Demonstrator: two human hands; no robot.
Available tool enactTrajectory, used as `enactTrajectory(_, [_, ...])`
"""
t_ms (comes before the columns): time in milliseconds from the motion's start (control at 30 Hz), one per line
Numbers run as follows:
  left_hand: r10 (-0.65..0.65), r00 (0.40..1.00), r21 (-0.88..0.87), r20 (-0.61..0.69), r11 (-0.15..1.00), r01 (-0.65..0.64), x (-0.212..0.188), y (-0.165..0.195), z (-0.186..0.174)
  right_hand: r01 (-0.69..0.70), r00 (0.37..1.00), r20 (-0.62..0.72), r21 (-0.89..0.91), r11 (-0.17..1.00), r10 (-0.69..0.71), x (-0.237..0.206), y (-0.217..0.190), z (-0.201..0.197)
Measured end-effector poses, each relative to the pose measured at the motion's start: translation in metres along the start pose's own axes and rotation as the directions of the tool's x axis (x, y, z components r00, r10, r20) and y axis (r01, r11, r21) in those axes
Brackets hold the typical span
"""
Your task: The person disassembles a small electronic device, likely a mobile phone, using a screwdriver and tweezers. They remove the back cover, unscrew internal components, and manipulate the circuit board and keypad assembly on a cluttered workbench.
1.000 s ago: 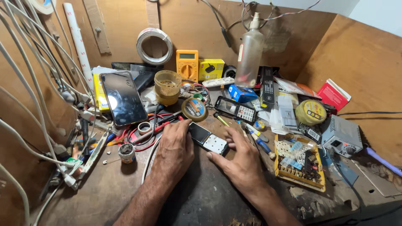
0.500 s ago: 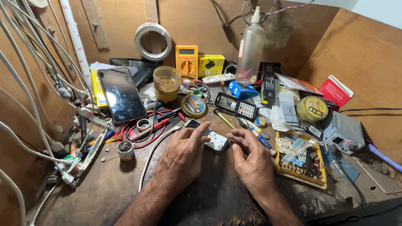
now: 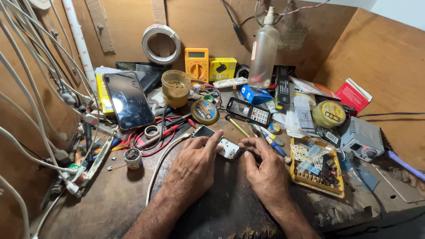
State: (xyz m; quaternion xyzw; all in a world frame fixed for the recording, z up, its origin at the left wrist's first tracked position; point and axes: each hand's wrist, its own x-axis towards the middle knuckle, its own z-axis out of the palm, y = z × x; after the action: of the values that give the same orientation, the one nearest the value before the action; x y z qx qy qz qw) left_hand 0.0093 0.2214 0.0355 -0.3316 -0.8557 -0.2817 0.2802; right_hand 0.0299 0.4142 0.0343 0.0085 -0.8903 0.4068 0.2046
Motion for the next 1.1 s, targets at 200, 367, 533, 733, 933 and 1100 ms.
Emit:
enactTrajectory(200, [0.03, 0.998, -0.06, -0.054, 0.998, -0.034, 0.0, 0.001, -0.001, 0.023, 1.0, -0.011, 0.051, 0.998, -0.022, 0.0, 0.0, 0.002])
enactTrajectory(367, [-0.083, 0.978, -0.068, -0.192, 0.995, 0.071, 0.0, -0.002, -0.003, 0.063, 0.998, 0.002, -0.097, 0.993, -0.063, 0.003, 0.0, 0.004])
enactTrajectory(533, [-0.217, 0.942, -0.038, -0.256, 0.976, 0.214, 0.0, -0.009, 0.001, 0.182, 0.982, -0.04, -0.043, 0.982, -0.184, 0.014, 0.005, 0.011])
enactTrajectory(733, [-0.087, 0.991, 0.106, -0.098, 0.99, 0.097, 0.0, -0.011, 0.01, 0.141, 0.989, -0.02, -0.178, 0.974, -0.147, 0.032, 0.013, 0.021])
enactTrajectory(933, [-0.01, 0.997, 0.241, 0.07, 0.971, -0.007, -0.004, -0.014, 0.018, 0.135, 0.991, 0.009, -0.17, 0.976, -0.135, 0.032, 0.014, 0.02])
enactTrajectory(1100, [-0.126, 0.984, 0.377, 0.128, 0.924, 0.069, -0.004, -0.019, 0.024, 0.083, 0.997, 0.02, -0.154, 0.985, -0.081, 0.031, 0.014, 0.021])
